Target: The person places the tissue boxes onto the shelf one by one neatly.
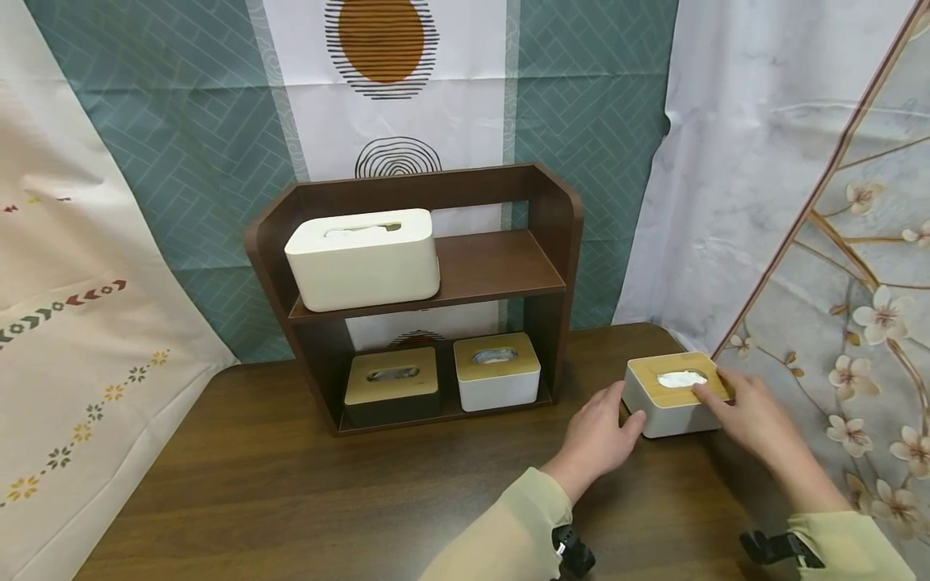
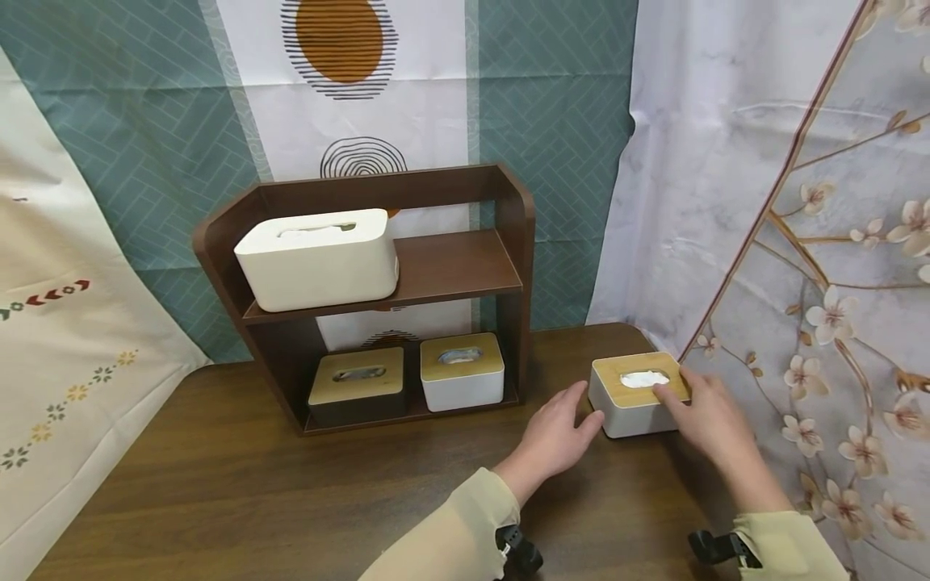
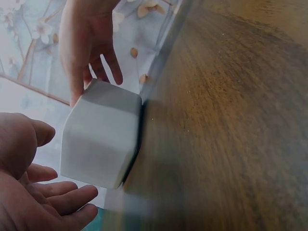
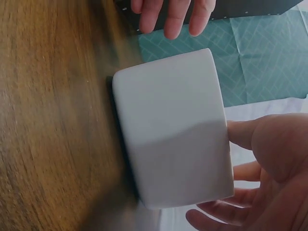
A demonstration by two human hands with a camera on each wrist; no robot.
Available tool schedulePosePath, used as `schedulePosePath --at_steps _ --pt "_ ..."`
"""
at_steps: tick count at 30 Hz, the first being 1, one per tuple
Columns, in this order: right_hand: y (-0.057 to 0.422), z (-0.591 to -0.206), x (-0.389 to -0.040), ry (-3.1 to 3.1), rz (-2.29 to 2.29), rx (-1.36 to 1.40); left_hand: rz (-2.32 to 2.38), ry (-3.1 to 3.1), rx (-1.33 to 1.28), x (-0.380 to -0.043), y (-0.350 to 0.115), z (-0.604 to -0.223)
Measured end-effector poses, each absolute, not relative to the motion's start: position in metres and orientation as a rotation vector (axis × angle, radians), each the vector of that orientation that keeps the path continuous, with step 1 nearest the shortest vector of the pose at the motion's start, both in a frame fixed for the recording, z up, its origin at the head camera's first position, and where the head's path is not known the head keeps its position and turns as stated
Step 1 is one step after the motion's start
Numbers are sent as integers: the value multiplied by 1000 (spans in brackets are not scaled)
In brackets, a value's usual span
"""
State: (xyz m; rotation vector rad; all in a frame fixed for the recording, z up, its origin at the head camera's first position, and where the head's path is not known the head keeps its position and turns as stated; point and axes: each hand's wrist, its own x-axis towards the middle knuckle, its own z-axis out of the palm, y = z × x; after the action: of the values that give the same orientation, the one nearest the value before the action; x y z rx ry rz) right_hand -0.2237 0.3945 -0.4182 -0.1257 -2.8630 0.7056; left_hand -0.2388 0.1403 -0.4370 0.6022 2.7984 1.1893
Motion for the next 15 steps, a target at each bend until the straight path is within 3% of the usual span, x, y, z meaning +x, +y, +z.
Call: schedulePosePath --at_steps 15 --pt "378 -414 -216 -2928 690 -103 1181 2787 613 -233 128 -444"
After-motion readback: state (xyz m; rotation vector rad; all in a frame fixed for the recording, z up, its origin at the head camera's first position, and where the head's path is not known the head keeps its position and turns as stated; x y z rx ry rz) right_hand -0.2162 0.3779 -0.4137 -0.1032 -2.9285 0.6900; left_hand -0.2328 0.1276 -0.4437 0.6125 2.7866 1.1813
